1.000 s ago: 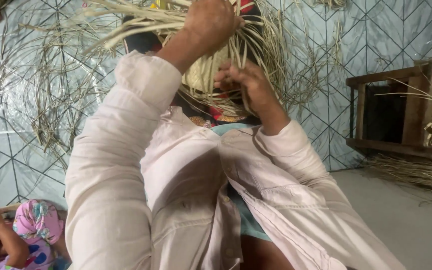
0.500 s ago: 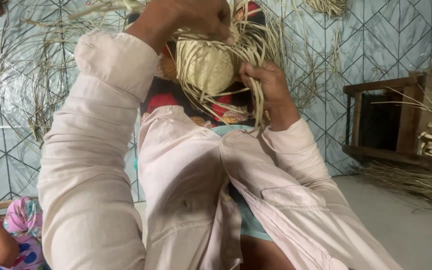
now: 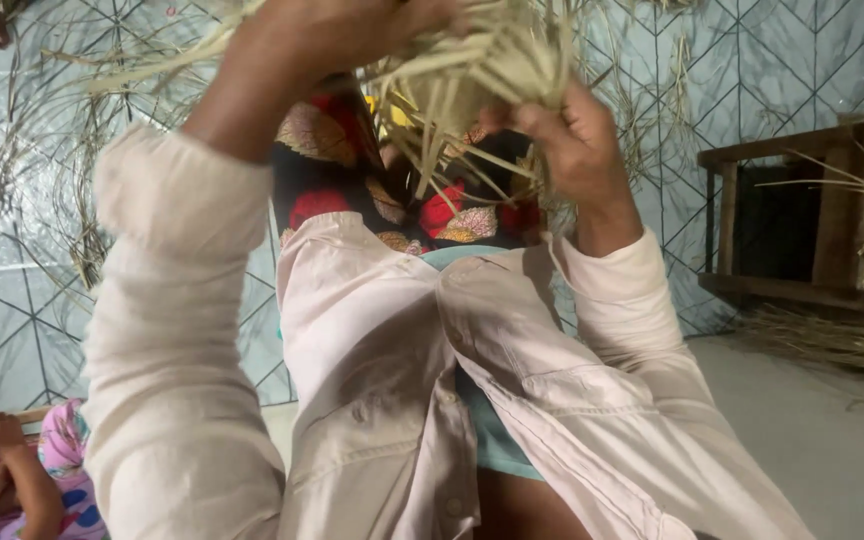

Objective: Finishing the edges of a woven hat by interlacing straw fibers.

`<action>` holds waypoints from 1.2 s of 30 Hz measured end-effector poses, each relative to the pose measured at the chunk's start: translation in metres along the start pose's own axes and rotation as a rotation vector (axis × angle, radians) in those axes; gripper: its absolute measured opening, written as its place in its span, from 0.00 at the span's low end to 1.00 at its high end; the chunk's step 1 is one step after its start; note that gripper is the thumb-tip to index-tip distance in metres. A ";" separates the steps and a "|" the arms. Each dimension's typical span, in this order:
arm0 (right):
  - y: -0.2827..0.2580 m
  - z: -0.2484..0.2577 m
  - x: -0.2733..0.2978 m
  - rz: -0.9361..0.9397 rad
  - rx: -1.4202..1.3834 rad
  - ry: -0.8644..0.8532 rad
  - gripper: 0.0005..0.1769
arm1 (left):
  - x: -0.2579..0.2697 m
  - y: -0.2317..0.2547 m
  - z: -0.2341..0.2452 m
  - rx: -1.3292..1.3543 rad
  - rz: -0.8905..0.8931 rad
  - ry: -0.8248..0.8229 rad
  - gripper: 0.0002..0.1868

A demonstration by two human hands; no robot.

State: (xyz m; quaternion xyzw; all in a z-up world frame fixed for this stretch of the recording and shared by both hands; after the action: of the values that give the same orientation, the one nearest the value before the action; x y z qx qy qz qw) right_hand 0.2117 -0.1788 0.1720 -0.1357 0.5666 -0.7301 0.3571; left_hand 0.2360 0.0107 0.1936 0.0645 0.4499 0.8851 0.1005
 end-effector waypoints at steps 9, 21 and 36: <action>0.089 -0.095 0.056 -0.165 0.326 -0.420 0.06 | 0.110 -0.109 -0.013 -0.184 -0.277 0.279 0.05; 0.086 -0.157 0.080 0.039 0.728 -0.533 0.06 | 0.245 -0.065 -0.031 -0.334 0.297 0.650 0.09; 0.055 -0.162 0.083 0.356 0.773 -0.432 0.14 | 0.110 -0.096 -0.081 -0.113 0.060 0.481 0.08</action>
State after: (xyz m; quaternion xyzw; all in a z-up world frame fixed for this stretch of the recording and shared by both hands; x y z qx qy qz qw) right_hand 0.0753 -0.1221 0.0522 -0.0426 0.1809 -0.7700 0.6104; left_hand 0.1244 0.0282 0.0709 -0.1404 0.4086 0.9013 -0.0323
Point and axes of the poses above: each hand's wrist, its own x-axis away from the middle knuckle, its own z-axis out of the back of the hand, y = z × x, the point moved 10 cm from there along -x, towards the middle knuckle, and after that the axes turned 14 degrees about x, right-handed, at the moved point
